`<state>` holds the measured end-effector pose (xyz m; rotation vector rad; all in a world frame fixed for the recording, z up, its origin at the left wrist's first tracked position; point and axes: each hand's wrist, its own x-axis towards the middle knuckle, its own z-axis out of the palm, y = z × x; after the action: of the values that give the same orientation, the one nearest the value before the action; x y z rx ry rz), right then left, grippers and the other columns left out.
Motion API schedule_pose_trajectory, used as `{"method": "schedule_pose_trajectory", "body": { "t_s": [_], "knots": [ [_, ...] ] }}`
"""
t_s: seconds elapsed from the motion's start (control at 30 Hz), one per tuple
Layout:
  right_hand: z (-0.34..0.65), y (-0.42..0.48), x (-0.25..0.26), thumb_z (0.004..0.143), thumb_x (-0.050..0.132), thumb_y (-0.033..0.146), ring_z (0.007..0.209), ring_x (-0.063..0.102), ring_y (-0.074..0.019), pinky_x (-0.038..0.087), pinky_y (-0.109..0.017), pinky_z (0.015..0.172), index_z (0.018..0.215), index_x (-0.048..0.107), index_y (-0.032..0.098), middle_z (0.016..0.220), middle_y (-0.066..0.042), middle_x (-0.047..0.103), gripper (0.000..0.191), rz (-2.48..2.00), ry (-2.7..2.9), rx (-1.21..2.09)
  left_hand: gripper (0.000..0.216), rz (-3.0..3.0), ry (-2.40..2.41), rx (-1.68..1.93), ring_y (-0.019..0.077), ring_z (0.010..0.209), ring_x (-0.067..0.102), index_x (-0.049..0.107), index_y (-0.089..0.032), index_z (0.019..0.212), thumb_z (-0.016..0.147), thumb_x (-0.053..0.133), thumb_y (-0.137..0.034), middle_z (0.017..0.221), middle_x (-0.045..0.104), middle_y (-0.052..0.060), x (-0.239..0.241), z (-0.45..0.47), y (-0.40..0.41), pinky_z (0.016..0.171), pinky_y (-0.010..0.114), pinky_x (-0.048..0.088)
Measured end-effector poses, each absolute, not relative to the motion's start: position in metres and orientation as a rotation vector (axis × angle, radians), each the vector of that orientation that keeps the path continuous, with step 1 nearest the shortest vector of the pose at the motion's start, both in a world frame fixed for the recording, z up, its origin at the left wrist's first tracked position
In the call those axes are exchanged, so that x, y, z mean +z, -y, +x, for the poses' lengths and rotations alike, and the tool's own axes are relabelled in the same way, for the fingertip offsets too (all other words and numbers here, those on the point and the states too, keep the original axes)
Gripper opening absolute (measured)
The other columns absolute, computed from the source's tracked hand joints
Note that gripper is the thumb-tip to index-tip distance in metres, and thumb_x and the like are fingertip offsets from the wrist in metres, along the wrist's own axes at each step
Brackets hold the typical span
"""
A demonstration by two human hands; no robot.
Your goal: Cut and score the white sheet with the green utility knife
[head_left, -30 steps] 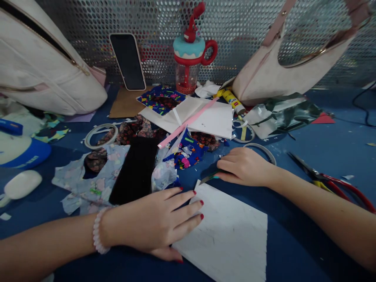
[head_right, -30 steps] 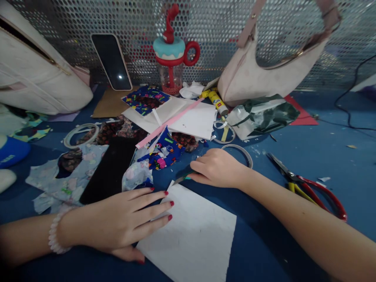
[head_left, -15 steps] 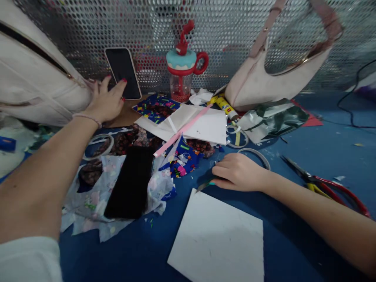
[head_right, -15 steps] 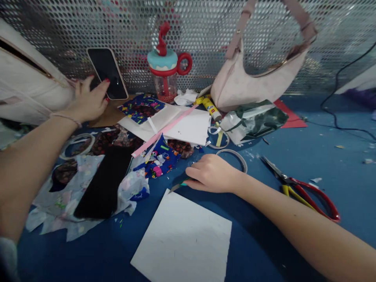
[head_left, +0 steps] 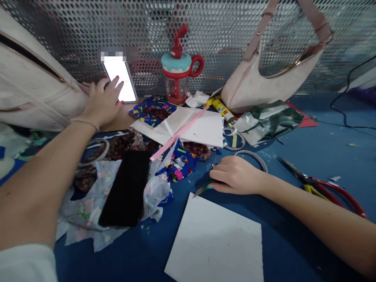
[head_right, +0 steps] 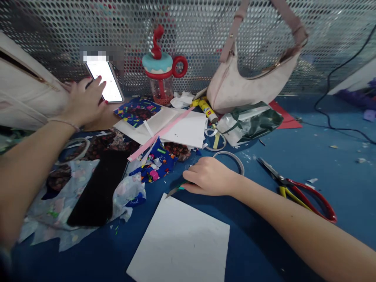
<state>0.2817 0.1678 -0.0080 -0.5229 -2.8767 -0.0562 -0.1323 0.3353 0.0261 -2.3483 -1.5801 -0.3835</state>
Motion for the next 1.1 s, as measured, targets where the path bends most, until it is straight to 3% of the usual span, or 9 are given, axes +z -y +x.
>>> {"method": "schedule_pose_trajectory", "body": {
  "t_s": [0.1, 0.17, 0.27, 0.4, 0.53, 0.67, 0.8, 0.93, 1.1],
  "knots": [
    [0.281, -0.168, -0.008, 0.1, 0.032, 0.036, 0.05, 0.043, -0.0117, 0.024, -0.029, 0.053, 0.067, 0.051, 0.018, 0.057, 0.0, 0.054, 0.042, -0.521, 2.862, -0.074, 0.039, -2.304, 1.523, -0.398, 0.0154, 0.12, 0.043, 0.059, -0.007, 0.11, 0.101, 0.039, -0.038, 0.135, 0.052, -0.002, 0.042, -0.1, -0.298, 0.114, 0.045, 0.022],
    [0.281, -0.167, -0.008, 0.1, 0.031, 0.037, 0.05, 0.043, -0.0115, 0.024, -0.029, 0.053, 0.067, 0.052, 0.018, 0.057, 0.0, 0.054, 0.044, -0.511, 2.851, -0.109, 0.04, -2.391, 1.363, -0.394, 0.0136, 0.103, 0.054, 0.065, -0.01, 0.098, 0.102, 0.036, -0.037, 0.11, 0.066, 0.0, 0.05, -0.074, -0.264, 0.108, 0.042, 0.031],
    [0.281, -0.167, -0.005, 0.1, 0.03, 0.038, 0.049, 0.043, -0.0116, 0.025, -0.028, 0.053, 0.067, 0.054, 0.017, 0.056, -0.001, 0.055, 0.046, -0.509, 2.843, -0.209, 0.032, -2.5, 1.034, -0.579, 0.0168, 0.099, 0.058, 0.066, -0.013, 0.084, 0.098, 0.043, -0.031, 0.105, 0.067, 0.004, 0.054, -0.033, -0.199, 0.094, 0.035, 0.043],
    [0.281, -0.168, 0.0, 0.1, 0.033, 0.039, 0.05, 0.046, -0.0122, 0.028, -0.028, 0.055, 0.069, 0.055, 0.017, 0.058, -0.001, 0.057, 0.044, -0.53, 2.794, -0.362, 0.024, -2.807, 0.817, -0.591, 0.0205, 0.102, 0.06, 0.064, -0.014, 0.104, 0.096, 0.042, -0.02, 0.111, 0.066, 0.008, 0.036, 0.011, -0.104, 0.09, 0.036, 0.046],
    [0.277, -0.166, 0.003, 0.1, 0.035, 0.036, 0.059, 0.053, -0.0142, 0.032, -0.027, 0.059, 0.077, 0.056, 0.016, 0.068, -0.004, 0.062, 0.038, -0.56, 2.786, -0.448, 0.039, -3.146, 0.567, -0.352, 0.0259, 0.128, 0.047, 0.051, -0.016, 0.131, 0.094, 0.048, -0.03, 0.141, 0.048, 0.013, 0.011, 0.027, -0.042, 0.103, 0.04, 0.04],
    [0.275, -0.149, -0.001, 0.1, 0.036, 0.029, 0.056, 0.052, -0.0142, 0.027, -0.027, 0.054, 0.086, 0.057, 0.015, 0.073, -0.005, 0.065, 0.029, -0.698, 2.837, -0.503, 0.04, -3.313, 0.438, -0.179, 0.0226, 0.136, 0.038, 0.049, -0.017, 0.133, 0.094, 0.045, -0.019, 0.143, 0.046, 0.011, 0.004, 0.016, -0.033, 0.113, 0.045, 0.028],
    [0.276, -0.117, -0.004, 0.099, 0.036, 0.027, 0.053, 0.049, -0.0123, 0.021, -0.028, 0.052, 0.099, 0.06, 0.016, 0.075, -0.004, 0.066, 0.026, -0.781, 2.888, -0.514, 0.045, -3.476, 0.422, -0.203, 0.0135, 0.131, 0.045, 0.058, -0.02, 0.119, 0.09, 0.031, 0.001, 0.133, 0.058, 0.005, 0.01, -0.005, -0.038, 0.114, 0.036, 0.029],
    [0.279, -0.082, 0.0, 0.098, 0.038, 0.023, 0.055, 0.048, -0.0111, 0.023, -0.027, 0.054, 0.115, 0.06, 0.017, 0.076, -0.004, 0.064, 0.029, -0.654, 2.913, -0.547, 0.029, -3.335, 0.632, -0.498, 0.0171, 0.108, 0.062, 0.064, -0.016, 0.103, 0.091, 0.039, -0.008, 0.11, 0.069, 0.006, 0.013, -0.01, -0.031, 0.103, 0.036, 0.042],
    [0.281, -0.063, 0.001, 0.096, 0.039, 0.016, 0.056, 0.049, -0.0107, 0.027, -0.026, 0.054, 0.126, 0.058, 0.02, 0.073, -0.001, 0.059, 0.036, -0.623, 2.894, -0.513, 0.032, -3.048, 0.692, -0.607, 0.0232, 0.117, 0.055, 0.059, -0.009, 0.118, 0.094, 0.04, -0.018, 0.124, 0.06, 0.016, 0.005, 0.0, -0.024, 0.099, 0.04, 0.046]
  ]
}}
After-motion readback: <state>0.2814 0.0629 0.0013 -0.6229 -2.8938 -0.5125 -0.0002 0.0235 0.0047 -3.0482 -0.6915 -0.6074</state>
